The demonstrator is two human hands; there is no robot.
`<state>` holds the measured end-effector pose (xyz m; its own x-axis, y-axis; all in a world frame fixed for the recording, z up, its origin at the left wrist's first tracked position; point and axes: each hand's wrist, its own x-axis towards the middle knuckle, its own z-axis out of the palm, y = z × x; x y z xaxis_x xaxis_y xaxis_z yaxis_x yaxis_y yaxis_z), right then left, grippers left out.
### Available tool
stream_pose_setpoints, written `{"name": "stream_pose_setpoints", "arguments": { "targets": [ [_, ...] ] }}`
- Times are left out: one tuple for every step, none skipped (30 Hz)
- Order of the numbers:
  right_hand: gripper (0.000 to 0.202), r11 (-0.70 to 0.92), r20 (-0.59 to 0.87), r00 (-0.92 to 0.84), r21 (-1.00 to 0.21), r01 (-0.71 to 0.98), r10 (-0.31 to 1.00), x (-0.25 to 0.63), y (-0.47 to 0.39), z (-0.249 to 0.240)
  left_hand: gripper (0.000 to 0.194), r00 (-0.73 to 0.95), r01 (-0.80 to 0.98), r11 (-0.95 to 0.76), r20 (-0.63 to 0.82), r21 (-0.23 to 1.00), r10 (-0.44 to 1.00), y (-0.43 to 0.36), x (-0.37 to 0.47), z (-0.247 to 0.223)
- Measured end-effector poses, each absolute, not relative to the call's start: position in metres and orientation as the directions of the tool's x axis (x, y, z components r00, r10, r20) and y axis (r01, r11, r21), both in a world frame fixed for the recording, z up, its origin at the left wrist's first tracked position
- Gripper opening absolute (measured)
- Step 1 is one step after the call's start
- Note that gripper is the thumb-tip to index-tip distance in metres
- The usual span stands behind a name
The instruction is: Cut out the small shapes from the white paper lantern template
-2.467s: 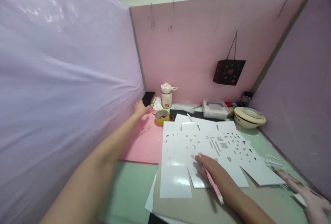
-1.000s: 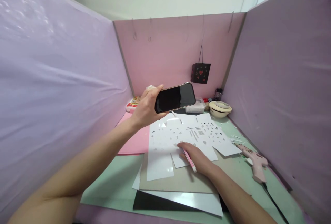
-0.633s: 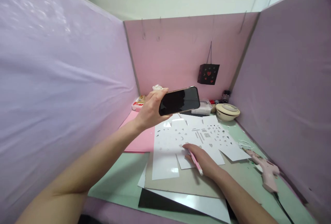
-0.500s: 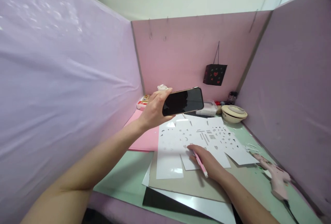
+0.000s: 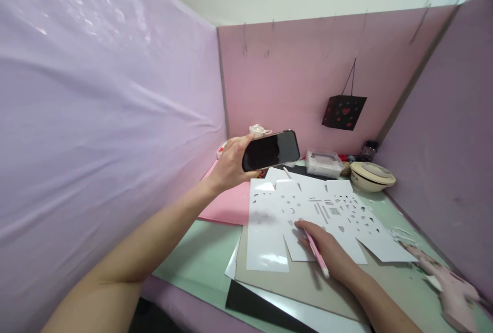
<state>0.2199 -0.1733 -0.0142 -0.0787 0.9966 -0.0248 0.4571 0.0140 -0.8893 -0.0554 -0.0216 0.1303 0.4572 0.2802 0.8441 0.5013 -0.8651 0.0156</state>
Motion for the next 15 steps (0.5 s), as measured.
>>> {"name": "stream_pose_setpoints", "arguments": {
  "targets": [
    [0.036,0.038,-0.004,-0.087,-0.876,0.480,0.996,0.221,-0.173,-0.016,0.097,0.434,0.525,-0.848,0.837,0.065,0.333,-0.016,-0.059,0.127],
    [0.035,0.063,0.018,-0.094,-0.863,0.501,0.995,0.221,-0.172,-0.018,0.097,0.391,0.562,-0.817,0.828,0.129,0.401,-0.009,-0.063,0.125],
    [0.035,0.083,0.037,-0.100,-0.852,0.516,0.994,0.222,-0.171,-0.019,0.097,0.329,0.607,-0.768,0.815,0.204,0.477,0.000,-0.066,0.123],
    [0.034,0.098,0.050,-0.104,-0.845,0.525,0.993,0.223,-0.171,-0.021,0.097,0.241,0.655,-0.695,0.790,0.296,0.564,0.011,-0.069,0.121],
    [0.034,0.107,0.059,-0.107,-0.840,0.532,0.993,0.224,-0.170,-0.023,0.096,0.136,0.698,-0.601,0.752,0.389,0.645,0.023,-0.072,0.120],
    [0.034,0.116,0.065,-0.112,-0.833,0.541,0.992,0.225,-0.170,-0.024,0.095,0.027,0.729,-0.499,0.708,0.469,0.706,0.037,-0.075,0.119],
    [0.034,0.125,0.073,-0.116,-0.823,0.554,0.991,0.225,-0.170,-0.026,0.093,-0.064,0.754,-0.397,0.661,0.523,0.748,0.052,-0.077,0.118],
    [0.035,0.135,0.081,-0.119,-0.812,0.568,0.990,0.226,-0.169,-0.027,0.093,-0.127,0.780,-0.306,0.617,0.546,0.776,0.067,-0.079,0.117],
    [0.035,0.144,0.088,-0.123,-0.802,0.580,0.989,0.227,-0.169,-0.028,0.094,-0.167,0.799,-0.232,0.575,0.555,0.801,0.083,-0.080,0.114],
    [0.036,0.153,0.096,-0.126,-0.792,0.591,0.987,0.227,-0.169,-0.029,0.096,-0.198,0.809,-0.168,0.530,0.564,0.825,0.098,-0.081,0.111],
    [0.036,0.162,0.103,-0.132,-0.785,0.598,0.986,0.228,-0.169,-0.030,0.096,-0.219,0.817,-0.117,0.493,0.565,0.842,0.112,-0.081,0.107],
    [0.037,0.169,0.106,-0.140,-0.780,0.603,0.985,0.228,-0.169,-0.031,0.095,-0.237,0.821,-0.077,0.460,0.566,0.856,0.126,-0.080,0.102],
    [0.037,0.174,0.105,-0.148,-0.778,0.604,0.983,0.229,-0.169,-0.032,0.092,-0.257,0.817,-0.043,0.429,0.576,0.866,0.138,-0.079,0.096],
    [0.038,0.174,0.098,-0.157,-0.778,0.604,0.983,0.229,-0.169,-0.032,0.088,-0.274,0.807,-0.023,0.408,0.591,0.871,0.149,-0.078,0.091],
    [0.039,0.172,0.090,-0.163,-0.777,0.605,0.982,0.230,-0.169,-0.032,0.083,-0.282,0.800,-0.018,0.402,0.600,0.871,0.159,-0.076,0.085]
  ]
}}
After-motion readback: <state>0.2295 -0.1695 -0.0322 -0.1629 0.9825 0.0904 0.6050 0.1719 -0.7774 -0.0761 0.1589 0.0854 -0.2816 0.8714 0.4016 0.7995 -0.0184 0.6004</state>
